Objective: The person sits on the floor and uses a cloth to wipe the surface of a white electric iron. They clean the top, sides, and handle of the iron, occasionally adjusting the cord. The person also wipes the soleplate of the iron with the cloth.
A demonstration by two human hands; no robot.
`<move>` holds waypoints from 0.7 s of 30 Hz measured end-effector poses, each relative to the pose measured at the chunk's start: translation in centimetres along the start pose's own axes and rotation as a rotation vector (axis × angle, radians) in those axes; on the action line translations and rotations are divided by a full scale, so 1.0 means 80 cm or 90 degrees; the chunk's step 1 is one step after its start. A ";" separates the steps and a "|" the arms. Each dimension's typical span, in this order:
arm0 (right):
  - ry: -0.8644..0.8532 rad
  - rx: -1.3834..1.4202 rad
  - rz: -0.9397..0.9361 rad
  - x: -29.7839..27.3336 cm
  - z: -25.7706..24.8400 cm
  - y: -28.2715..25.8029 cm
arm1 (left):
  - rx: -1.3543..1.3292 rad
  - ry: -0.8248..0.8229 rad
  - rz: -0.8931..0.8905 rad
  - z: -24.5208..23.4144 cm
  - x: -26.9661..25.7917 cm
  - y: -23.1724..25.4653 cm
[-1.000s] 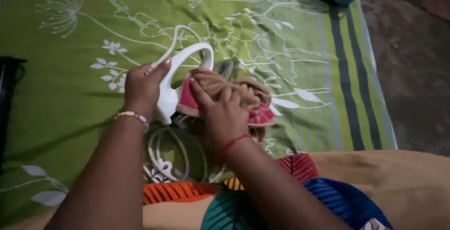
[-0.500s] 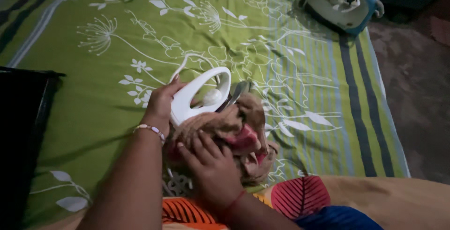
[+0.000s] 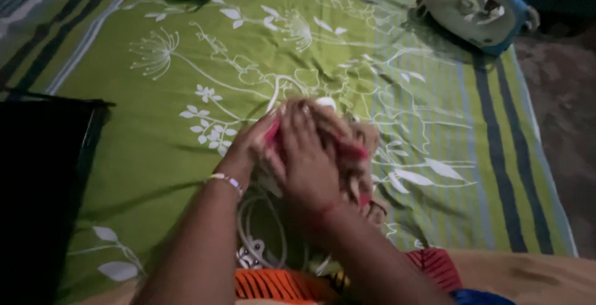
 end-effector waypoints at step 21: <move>0.064 0.627 -0.010 0.064 0.044 0.215 | 0.376 0.229 0.200 0.005 -0.011 0.014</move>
Point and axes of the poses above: each hand's wrist, its own x-axis towards the middle knuckle, its own z-axis out of the palm, y = z × x, the point moved 9 cm from there along x, towards the middle knuckle
